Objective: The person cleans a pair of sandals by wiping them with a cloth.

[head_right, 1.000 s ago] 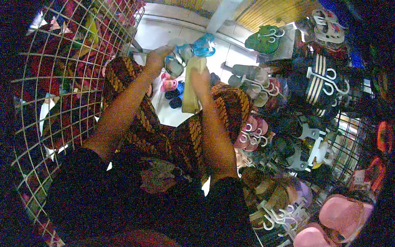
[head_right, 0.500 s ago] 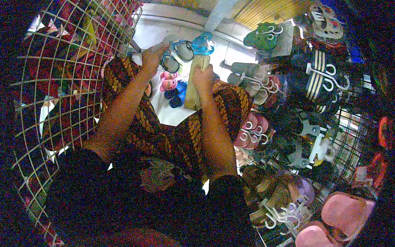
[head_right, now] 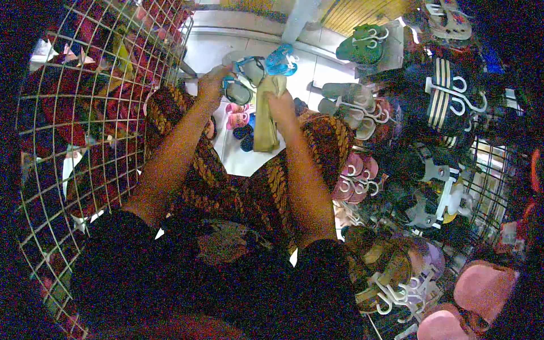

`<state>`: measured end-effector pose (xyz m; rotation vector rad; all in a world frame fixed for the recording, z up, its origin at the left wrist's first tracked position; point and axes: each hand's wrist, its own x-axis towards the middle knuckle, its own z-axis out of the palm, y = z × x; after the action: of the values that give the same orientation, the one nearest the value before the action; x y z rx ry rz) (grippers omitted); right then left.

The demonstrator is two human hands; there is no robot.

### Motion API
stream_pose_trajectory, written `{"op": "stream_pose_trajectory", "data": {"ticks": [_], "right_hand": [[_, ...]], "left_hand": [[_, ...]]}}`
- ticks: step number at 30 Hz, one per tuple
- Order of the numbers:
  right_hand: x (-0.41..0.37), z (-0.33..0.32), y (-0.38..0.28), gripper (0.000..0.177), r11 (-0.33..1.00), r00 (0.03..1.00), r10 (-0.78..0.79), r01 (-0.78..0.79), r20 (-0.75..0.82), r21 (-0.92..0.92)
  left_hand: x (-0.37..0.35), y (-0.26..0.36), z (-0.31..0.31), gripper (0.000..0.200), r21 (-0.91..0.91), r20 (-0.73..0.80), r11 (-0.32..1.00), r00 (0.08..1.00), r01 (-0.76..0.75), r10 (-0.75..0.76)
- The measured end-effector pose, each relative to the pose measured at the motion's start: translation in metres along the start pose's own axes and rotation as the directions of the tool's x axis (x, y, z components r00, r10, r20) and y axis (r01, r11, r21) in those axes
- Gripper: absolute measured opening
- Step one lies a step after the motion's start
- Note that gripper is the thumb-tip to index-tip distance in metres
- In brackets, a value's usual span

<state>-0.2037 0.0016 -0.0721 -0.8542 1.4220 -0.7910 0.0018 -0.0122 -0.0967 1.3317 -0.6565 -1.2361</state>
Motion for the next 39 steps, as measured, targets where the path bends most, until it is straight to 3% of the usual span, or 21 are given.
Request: {"op": "stream_pose_trajectory", "data": {"ticks": [2, 4, 6, 7, 10, 14, 15, 17, 19, 21, 22, 24, 25, 26, 28, 30, 32, 33, 34, 37, 39], "right_hand": [[0.011, -0.001, 0.012, 0.033, 0.986, 0.983, -0.094, 0.070, -0.160, -0.149], [0.018, -0.008, 0.015, 0.034, 0.964, 0.987, -0.142, 0.120, -0.079, -0.236], [0.020, -0.016, 0.017, 0.036, 0.933, 0.984, -0.179, 0.169, -0.004, -0.317], [0.019, -0.016, 0.018, 0.038, 0.933, 1.000, -0.026, 0.028, 0.011, -0.358], [0.023, -0.016, 0.017, 0.039, 0.991, 0.994, -0.080, 0.070, -0.079, -0.117], [0.015, -0.015, 0.017, 0.034, 0.982, 0.990, -0.026, 0.052, 0.142, -0.183], [0.016, -0.014, 0.017, 0.034, 0.987, 0.994, -0.041, 0.055, 0.097, -0.151], [0.023, -0.013, 0.020, 0.034, 0.993, 0.997, -0.074, 0.075, 0.015, -0.088], [0.019, -0.017, 0.011, 0.035, 0.991, 0.990, -0.137, 0.137, -0.031, -0.010], [0.026, -0.024, 0.014, 0.035, 0.997, 0.991, -0.048, 0.056, -0.124, 0.056], [0.024, -0.023, 0.011, 0.035, 0.996, 0.986, -0.002, 0.017, -0.170, 0.091], [0.012, -0.021, 0.004, 0.034, 0.982, 0.992, -0.017, 0.040, -0.127, 0.183], [0.004, -0.018, 0.000, 0.033, 0.974, 0.995, -0.006, 0.029, -0.101, 0.225], [-0.003, -0.016, -0.004, 0.032, 0.964, 0.997, 0.007, 0.013, -0.074, 0.264], [0.006, -0.023, 0.013, 0.031, 0.961, 0.994, -0.108, 0.103, 0.004, 0.255], [0.002, -0.029, 0.013, 0.032, 0.952, 0.992, -0.098, 0.070, 0.079, 0.298], [-0.008, -0.034, 0.005, 0.033, 0.973, 0.996, -0.049, 0.030, 0.079, 0.229], [-0.014, -0.034, -0.001, 0.034, 0.981, 0.996, -0.024, 0.008, 0.081, 0.192], [-0.022, -0.031, -0.009, 0.035, 0.988, 0.997, 0.004, -0.016, 0.083, 0.155], [-0.019, -0.022, 0.009, 0.039, 0.921, 0.974, -0.220, 0.225, 0.052, -0.318], [-0.028, -0.012, 0.000, 0.041, 0.699, 0.942, -0.335, 0.272, 0.033, -0.662]], "left_hand": [[-0.003, 0.000, 0.001, 0.027, 0.141, 0.085, 0.982, 0.990, -0.122, 0.111], [-0.004, -0.001, 0.001, 0.026, 0.141, 0.128, 0.979, 0.983, -0.147, 0.129], [-0.005, 0.003, 0.003, 0.026, 0.116, 0.091, 0.993, 0.996, -0.013, 0.003], [-0.006, 0.011, 0.006, 0.026, 0.115, 0.038, 0.988, 0.993, 0.106, -0.111], [-0.006, 0.005, 0.006, 0.027, 0.127, 0.128, 0.991, 0.990, 0.044, -0.060], [-0.001, 0.003, -0.004, 0.032, 0.091, 0.007, 0.994, 0.998, 0.064, -0.065], [0.005, -0.004, -0.006, 0.037, -0.099, 0.005, 0.986, 0.991, 0.135, -0.135], [0.005, -0.016, -0.012, 0.037, -0.027, -0.023, 0.999, 0.999, -0.032, 0.032], [0.003, -0.017, -0.017, 0.037, -0.022, 0.009, 0.996, 0.996, -0.091, 0.092], [0.002, -0.015, -0.022, 0.038, -0.080, 0.043, 0.993, 0.995, -0.082, 0.085], [0.005, -0.018, -0.030, 0.037, 0.207, 0.121, 0.946, 0.966, -0.250, 0.229], [0.012, -0.025, -0.044, 0.037, 0.686, 0.267, 0.503, 0.825, -0.525, 0.497], [0.014, -0.031, -0.038, 0.038, 0.373, 0.081, 0.870, 0.946, -0.321, 0.314], [0.018, -0.036, -0.038, 0.038, 0.197, 0.064, 0.955, 0.975, -0.222, 0.213], [0.015, -0.028, -0.033, 0.038, -0.027, 0.037, 0.998, 0.998, -0.053, 0.054], [-0.019, 0.023, -0.017, 0.036, 0.066, 0.048, 0.998, 0.999, 0.012, -0.015], [-0.027, 0.037, -0.012, 0.035, 0.200, 0.103, 0.977, 0.993, -0.074, 0.054], [-0.014, 0.017, -0.017, 0.030, 0.307, 0.168, 0.905, 0.952, -0.296, 0.255], [-0.020, 0.019, -0.015, 0.030, 0.374, 0.177, 0.879, 0.953, -0.296, 0.246], [-0.045, 0.046, -0.004, 0.033, 0.564, 0.134, 0.780, 0.962, -0.272, 0.239], [-0.047, 0.038, -0.003, 0.033, 0.479, 0.137, 0.843, 0.969, -0.245, 0.204]]}}
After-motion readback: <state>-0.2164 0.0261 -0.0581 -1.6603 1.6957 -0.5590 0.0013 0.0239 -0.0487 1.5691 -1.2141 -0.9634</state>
